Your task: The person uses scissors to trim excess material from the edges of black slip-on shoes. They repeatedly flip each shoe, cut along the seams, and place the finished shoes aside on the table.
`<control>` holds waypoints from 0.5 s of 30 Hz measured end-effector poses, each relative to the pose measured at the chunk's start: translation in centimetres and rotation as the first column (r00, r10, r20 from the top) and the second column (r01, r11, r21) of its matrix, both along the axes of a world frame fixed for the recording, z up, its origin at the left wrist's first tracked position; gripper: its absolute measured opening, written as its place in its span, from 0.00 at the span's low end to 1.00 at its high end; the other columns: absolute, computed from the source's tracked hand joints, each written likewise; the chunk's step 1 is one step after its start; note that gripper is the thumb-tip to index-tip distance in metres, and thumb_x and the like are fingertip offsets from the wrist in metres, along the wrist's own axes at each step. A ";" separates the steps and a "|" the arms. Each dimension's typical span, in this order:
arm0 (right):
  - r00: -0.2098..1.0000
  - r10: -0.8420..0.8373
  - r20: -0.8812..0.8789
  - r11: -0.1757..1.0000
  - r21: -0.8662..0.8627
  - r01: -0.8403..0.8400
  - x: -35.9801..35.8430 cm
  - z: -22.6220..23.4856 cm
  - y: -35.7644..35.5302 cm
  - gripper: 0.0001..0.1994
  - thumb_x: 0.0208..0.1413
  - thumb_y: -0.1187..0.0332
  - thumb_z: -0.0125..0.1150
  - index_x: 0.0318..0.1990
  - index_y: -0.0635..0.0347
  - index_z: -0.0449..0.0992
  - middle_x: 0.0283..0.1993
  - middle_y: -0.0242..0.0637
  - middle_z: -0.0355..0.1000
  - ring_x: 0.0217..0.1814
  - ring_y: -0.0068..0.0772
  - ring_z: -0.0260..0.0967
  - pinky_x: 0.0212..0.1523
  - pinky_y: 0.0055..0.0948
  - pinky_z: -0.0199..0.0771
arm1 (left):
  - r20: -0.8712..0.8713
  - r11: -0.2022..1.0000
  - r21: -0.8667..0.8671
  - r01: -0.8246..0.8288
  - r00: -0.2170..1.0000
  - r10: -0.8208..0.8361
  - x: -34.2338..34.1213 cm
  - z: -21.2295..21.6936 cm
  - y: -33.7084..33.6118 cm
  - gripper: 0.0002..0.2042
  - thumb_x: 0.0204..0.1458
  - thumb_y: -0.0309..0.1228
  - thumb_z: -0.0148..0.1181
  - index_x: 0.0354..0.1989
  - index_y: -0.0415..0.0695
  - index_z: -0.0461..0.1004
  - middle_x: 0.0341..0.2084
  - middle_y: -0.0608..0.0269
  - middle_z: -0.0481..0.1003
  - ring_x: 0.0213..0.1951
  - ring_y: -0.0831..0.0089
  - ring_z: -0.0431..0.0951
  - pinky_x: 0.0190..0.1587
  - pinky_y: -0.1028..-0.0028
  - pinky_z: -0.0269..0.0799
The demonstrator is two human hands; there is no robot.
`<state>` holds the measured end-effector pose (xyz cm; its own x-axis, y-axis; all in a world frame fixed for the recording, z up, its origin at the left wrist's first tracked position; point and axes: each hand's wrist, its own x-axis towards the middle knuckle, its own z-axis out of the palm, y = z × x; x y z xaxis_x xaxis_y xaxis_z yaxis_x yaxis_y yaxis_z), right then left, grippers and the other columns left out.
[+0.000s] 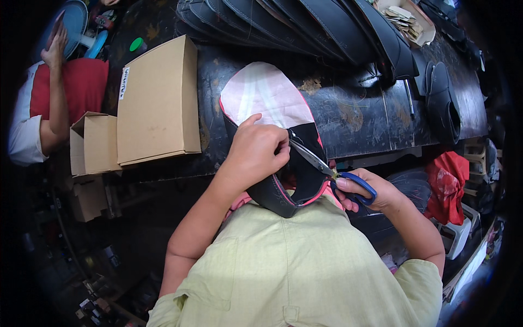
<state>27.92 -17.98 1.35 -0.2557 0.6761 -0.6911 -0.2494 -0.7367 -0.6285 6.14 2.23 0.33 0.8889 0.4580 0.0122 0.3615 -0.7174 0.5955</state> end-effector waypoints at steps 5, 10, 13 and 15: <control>0.976 0.015 0.218 0.999 0.048 -0.026 1.8 1.1 -0.2 0.15 0.63 0.59 0.70 0.32 0.61 0.77 0.28 0.31 0.76 0.26 0.16 0.71 0.28 0.19 0.72 | 0.148 1.000 -0.001 0.031 0.988 -0.031 -5.5 3.9 1.2 0.28 0.37 0.46 0.78 0.47 0.47 0.80 0.51 0.60 0.80 0.60 0.56 0.77 0.75 0.40 0.44; 0.538 -0.296 0.789 0.922 0.383 -0.055 4.3 0.8 -2.8 0.11 0.50 0.76 0.74 0.34 0.64 0.74 0.29 0.28 0.71 0.32 0.17 0.66 0.35 0.22 0.68 | 0.005 0.979 0.115 0.166 0.986 -0.167 -6.2 4.1 -1.6 0.16 0.39 0.37 0.78 0.36 0.44 0.83 0.32 0.63 0.80 0.44 0.62 0.82 0.72 0.43 0.57; 0.297 -0.314 0.902 0.930 0.355 -0.097 5.8 0.8 -5.4 0.14 0.52 0.73 0.76 0.35 0.64 0.72 0.28 0.34 0.70 0.31 0.23 0.69 0.32 0.29 0.69 | 0.243 0.986 -0.023 0.165 0.958 -0.154 -2.5 3.3 -4.3 0.10 0.53 0.32 0.71 0.38 0.39 0.81 0.31 0.57 0.80 0.37 0.58 0.80 0.54 0.58 0.75; 0.119 -0.270 0.955 0.937 0.289 -0.194 6.5 1.0 -7.5 0.15 0.52 0.69 0.76 0.35 0.64 0.71 0.27 0.40 0.69 0.29 0.33 0.70 0.31 0.33 0.68 | 0.275 0.973 -0.133 0.188 0.950 -0.146 0.0 2.9 -5.3 0.10 0.58 0.30 0.66 0.43 0.37 0.80 0.34 0.53 0.80 0.39 0.55 0.80 0.48 0.60 0.75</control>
